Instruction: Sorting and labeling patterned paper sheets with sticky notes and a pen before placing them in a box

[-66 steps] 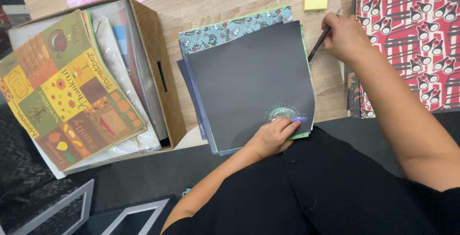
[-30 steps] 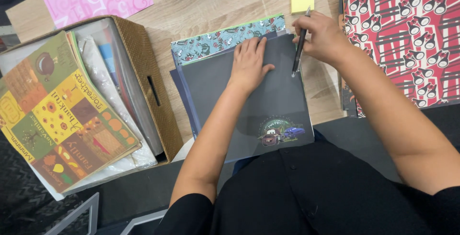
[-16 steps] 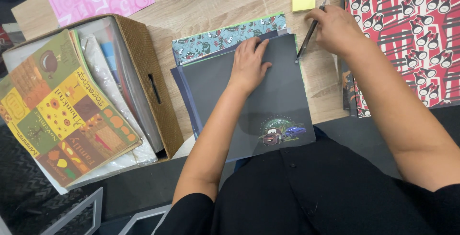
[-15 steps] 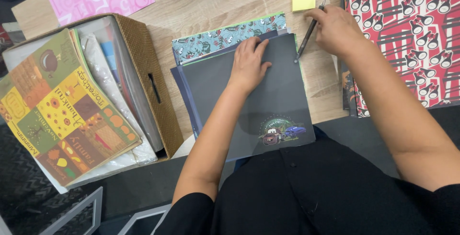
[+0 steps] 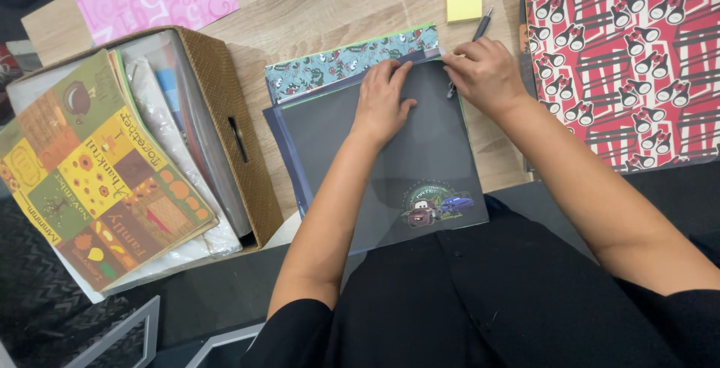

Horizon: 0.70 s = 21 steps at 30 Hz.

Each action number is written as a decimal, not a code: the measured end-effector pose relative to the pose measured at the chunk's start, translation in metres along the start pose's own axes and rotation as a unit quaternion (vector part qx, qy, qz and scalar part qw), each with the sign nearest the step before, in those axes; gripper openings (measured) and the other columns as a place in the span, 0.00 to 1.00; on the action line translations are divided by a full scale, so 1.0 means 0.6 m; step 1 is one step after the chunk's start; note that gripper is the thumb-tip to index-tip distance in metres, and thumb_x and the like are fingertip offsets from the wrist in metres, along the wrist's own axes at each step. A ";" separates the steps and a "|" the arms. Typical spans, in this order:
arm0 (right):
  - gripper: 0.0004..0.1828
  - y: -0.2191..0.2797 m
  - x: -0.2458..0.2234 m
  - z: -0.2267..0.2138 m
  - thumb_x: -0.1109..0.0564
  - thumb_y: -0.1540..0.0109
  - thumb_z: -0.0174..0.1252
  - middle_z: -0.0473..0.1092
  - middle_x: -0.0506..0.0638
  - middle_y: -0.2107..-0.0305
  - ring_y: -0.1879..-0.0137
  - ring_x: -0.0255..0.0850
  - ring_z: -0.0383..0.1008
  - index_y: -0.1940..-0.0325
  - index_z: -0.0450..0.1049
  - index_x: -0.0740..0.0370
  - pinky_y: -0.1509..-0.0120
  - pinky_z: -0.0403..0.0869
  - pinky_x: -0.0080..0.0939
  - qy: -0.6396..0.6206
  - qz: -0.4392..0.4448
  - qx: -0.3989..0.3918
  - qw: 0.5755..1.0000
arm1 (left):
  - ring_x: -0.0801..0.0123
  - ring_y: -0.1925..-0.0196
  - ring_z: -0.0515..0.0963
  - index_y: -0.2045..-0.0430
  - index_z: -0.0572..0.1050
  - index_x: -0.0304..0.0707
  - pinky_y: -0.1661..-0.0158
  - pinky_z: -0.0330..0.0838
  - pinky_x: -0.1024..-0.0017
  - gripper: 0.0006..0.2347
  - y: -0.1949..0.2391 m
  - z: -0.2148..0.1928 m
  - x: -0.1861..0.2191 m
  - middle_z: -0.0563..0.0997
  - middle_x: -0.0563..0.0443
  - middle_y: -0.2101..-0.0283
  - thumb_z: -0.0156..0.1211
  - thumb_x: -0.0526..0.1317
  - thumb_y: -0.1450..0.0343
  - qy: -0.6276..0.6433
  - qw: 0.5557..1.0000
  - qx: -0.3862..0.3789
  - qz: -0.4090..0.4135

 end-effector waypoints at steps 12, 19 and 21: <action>0.07 -0.011 0.025 -0.026 0.53 0.27 0.64 0.78 0.56 0.56 0.49 0.56 0.77 0.53 0.83 0.58 0.44 0.73 0.54 -0.305 0.164 -0.061 0.936 | 0.61 0.54 0.79 0.68 0.71 0.49 0.39 0.64 0.44 0.13 0.067 -0.018 0.045 0.75 0.57 0.63 0.68 0.34 0.41 -0.029 0.984 0.155 0.088; 0.16 -0.003 0.038 0.043 0.58 0.42 0.74 0.79 0.51 0.66 0.59 0.49 0.77 0.50 0.83 0.59 0.52 0.74 0.46 -0.272 0.166 -0.047 0.947 | 0.64 0.61 0.77 0.65 0.77 0.49 0.47 0.71 0.54 0.11 0.204 -0.063 0.133 0.74 0.58 0.65 0.54 0.36 0.39 -0.038 0.974 0.184 0.125; 0.16 -0.003 0.031 0.033 0.59 0.44 0.74 0.77 0.47 0.70 0.61 0.44 0.78 0.52 0.82 0.56 0.57 0.72 0.41 -0.325 0.243 -0.059 0.912 | 0.59 0.60 0.78 0.63 0.78 0.45 0.54 0.72 0.57 0.14 0.234 -0.085 0.150 0.74 0.53 0.64 0.49 0.37 0.39 -0.021 0.976 0.177 0.128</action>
Point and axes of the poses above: each hand's wrist, its own y-axis away from the middle knuckle, its own z-axis out of the palm, x = y × z, the point moved 4 cm from there along -y, towards the middle knuckle
